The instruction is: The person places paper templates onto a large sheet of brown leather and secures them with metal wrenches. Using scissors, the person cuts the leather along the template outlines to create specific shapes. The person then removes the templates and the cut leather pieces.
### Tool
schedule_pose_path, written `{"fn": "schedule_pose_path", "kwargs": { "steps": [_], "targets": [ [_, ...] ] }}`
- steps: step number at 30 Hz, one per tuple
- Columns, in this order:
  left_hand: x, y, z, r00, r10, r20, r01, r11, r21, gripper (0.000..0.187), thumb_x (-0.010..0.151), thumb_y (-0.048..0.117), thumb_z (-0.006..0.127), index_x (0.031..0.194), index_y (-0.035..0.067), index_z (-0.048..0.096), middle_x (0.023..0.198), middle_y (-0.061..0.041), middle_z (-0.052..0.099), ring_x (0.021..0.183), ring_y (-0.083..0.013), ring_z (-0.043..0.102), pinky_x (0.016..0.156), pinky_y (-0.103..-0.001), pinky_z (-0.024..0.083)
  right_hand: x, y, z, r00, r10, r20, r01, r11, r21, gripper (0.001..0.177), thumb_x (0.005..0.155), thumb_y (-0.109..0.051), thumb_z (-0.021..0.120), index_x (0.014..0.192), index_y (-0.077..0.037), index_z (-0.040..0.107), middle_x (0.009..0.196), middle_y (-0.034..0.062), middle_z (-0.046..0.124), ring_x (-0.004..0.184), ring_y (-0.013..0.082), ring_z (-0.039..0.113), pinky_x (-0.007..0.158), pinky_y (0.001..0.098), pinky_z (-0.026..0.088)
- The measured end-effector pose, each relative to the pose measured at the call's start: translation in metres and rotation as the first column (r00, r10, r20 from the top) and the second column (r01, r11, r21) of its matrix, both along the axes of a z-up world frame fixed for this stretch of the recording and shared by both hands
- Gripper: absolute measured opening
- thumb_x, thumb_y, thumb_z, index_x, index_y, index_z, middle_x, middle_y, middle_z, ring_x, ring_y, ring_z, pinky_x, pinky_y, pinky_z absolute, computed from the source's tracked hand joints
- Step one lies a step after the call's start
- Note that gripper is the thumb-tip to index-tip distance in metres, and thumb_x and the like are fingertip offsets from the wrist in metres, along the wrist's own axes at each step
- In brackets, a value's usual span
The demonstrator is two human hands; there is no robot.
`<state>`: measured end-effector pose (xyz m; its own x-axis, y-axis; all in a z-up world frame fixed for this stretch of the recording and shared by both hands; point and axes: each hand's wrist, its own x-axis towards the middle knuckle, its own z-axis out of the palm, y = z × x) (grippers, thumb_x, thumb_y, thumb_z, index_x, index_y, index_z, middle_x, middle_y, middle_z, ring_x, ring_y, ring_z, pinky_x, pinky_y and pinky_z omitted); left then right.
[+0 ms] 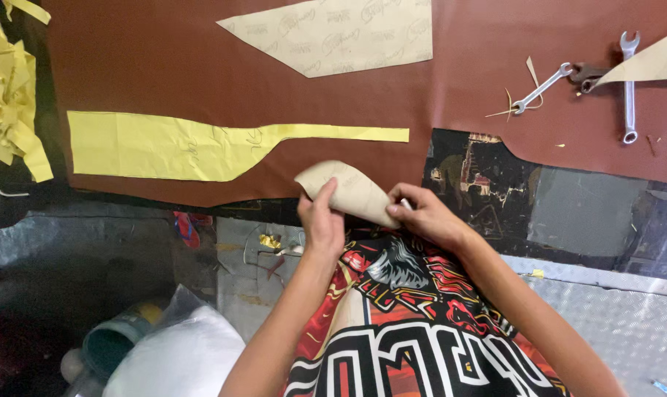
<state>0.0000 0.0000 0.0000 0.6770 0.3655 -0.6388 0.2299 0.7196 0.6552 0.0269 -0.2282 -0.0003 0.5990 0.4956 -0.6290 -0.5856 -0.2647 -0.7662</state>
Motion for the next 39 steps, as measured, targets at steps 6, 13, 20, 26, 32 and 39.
{"fn": "schedule_pose_path", "kwargs": {
  "steps": [6, 13, 20, 26, 32, 39],
  "targets": [
    [-0.004, 0.029, 0.011, 0.933, -0.233, -0.275, 0.329, 0.862, 0.386, 0.059, 0.086, 0.002, 0.074, 0.138, 0.007, 0.047, 0.088, -0.011, 0.07, 0.077, -0.0187, 0.071, 0.068, -0.032, 0.057, 0.037, -0.005, 0.009, 0.937, 0.03, 0.347, 0.079, 0.952, -0.295, 0.022, 0.097, -0.022, 0.066, 0.106, -0.002, 0.065, 0.091, 0.0127, 0.07, 0.084, 0.0224, 0.066, 0.079, 0.0364, 0.053],
    [0.001, 0.027, 0.028, 0.814, -0.404, -0.416, 0.569, 0.413, 0.711, 0.053, 0.087, 0.001, 0.073, 0.138, 0.008, 0.061, 0.087, -0.006, 0.069, 0.072, -0.0102, 0.066, 0.068, -0.026, 0.056, 0.051, 0.006, 0.017, 0.857, 0.031, 0.514, 0.185, 0.914, -0.362, 0.028, 0.092, -0.016, 0.072, 0.118, -0.006, 0.065, 0.095, 0.0155, 0.073, 0.089, 0.031, 0.071, 0.08, 0.0399, 0.054],
    [-0.017, 0.023, 0.027, 0.872, -0.464, -0.158, 0.425, 0.557, 0.713, 0.03, 0.092, 0.004, 0.075, 0.121, 0.003, 0.072, 0.112, -0.005, 0.067, 0.091, -0.0081, 0.063, 0.08, -0.024, 0.053, 0.028, 0.001, 0.01, 0.814, -0.012, 0.58, 0.236, 0.92, -0.312, 0.022, 0.093, -0.011, 0.07, 0.114, -0.006, 0.068, 0.098, 0.0177, 0.071, 0.09, 0.0327, 0.07, 0.081, 0.0397, 0.054],
    [-0.011, 0.029, 0.023, 0.855, -0.474, -0.209, 0.401, 0.349, 0.847, 0.025, 0.095, 0.006, 0.077, 0.119, 0.004, 0.073, 0.115, -0.008, 0.069, 0.095, -0.0145, 0.065, 0.078, -0.027, 0.053, 0.04, -0.001, 0.001, 0.829, 0.056, 0.556, 0.235, 0.868, -0.438, 0.016, 0.1, -0.016, 0.068, 0.112, -0.006, 0.065, 0.095, 0.0169, 0.07, 0.092, 0.0359, 0.067, 0.08, 0.0442, 0.052],
    [-0.011, 0.035, 0.022, 0.802, -0.474, -0.363, 0.494, 0.185, 0.849, 0.028, 0.092, 0.002, 0.071, 0.12, 0.004, 0.071, 0.109, -0.009, 0.067, 0.077, -0.0167, 0.063, 0.067, -0.03, 0.055, 0.033, 0.001, 0.011, 0.712, 0.091, 0.696, 0.275, 0.876, -0.396, 0.026, 0.092, -0.014, 0.073, 0.115, -0.007, 0.064, 0.101, 0.0168, 0.068, 0.094, 0.0375, 0.066, 0.079, 0.0459, 0.052],
    [-0.008, 0.041, 0.021, 0.752, -0.531, -0.392, 0.44, -0.038, 0.897, 0.037, 0.091, 0.005, 0.072, 0.128, 0.006, 0.069, 0.11, -0.012, 0.06, 0.085, -0.025, 0.064, 0.073, -0.037, 0.053, 0.02, -0.002, 0.006, 0.698, -0.019, 0.716, 0.37, 0.865, -0.338, 0.026, 0.091, -0.008, 0.072, 0.116, -0.007, 0.066, 0.104, 0.0137, 0.068, 0.098, 0.034, 0.068, 0.083, 0.0432, 0.053]
  ]
}}
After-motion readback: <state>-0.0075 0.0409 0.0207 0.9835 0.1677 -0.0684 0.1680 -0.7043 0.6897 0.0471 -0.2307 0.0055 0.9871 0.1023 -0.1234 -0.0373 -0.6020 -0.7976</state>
